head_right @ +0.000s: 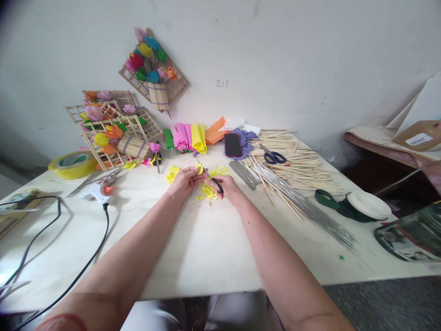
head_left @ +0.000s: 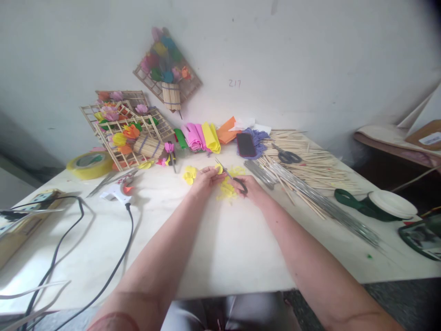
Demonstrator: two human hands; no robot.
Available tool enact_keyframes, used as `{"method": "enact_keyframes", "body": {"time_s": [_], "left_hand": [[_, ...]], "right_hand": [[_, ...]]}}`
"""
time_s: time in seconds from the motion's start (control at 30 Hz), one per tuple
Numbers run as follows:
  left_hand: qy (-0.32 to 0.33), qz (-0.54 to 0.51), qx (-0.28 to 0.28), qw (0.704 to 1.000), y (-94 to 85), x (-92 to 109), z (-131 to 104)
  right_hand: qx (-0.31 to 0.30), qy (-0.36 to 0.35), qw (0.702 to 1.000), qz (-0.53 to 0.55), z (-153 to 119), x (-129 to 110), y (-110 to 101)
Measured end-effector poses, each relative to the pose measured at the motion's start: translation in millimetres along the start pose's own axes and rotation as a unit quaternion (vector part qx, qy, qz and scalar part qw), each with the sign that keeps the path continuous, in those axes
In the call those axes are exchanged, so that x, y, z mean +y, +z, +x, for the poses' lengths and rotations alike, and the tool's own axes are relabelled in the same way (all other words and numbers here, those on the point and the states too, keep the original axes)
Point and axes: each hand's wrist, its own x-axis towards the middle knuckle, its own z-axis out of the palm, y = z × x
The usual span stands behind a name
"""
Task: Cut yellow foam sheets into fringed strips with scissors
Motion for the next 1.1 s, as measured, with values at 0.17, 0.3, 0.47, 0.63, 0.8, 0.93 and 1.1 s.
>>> {"method": "enact_keyframes", "body": {"time_s": [0.17,0.3,0.47,0.63,0.8,0.93,1.1], "left_hand": [[-0.001,0.001,0.013,1.000,0.6,1.0,0.5],[0.005,0.005,0.014,1.000,-1.5,-0.4,2.4],[0.012,0.014,0.009,1.000,-4.8,-2.8,4.4],[0.017,0.015,0.015,1.000,-4.1,-2.0,4.1],[0.013,0.010,0.014,1.000,-4.0,-2.0,4.2],[0.018,0.003,0.015,1.000,-3.9,-2.3,5.0],[0.016,0.003,0.017,1.000,-3.4,-0.8,4.5]], "right_hand": [[0.007,0.003,1.000,-0.006,1.8,2.3,0.2],[0.002,0.001,1.000,-0.003,2.2,3.6,0.4],[0.007,0.001,1.000,-0.007,1.4,3.1,0.6],[0.003,0.009,1.000,-0.004,1.8,2.7,0.0],[0.009,0.017,1.000,-0.012,1.3,2.9,0.9],[0.005,0.021,1.000,-0.002,-0.9,1.5,2.0],[-0.001,0.031,0.999,0.013,-1.8,1.4,0.7]]}}
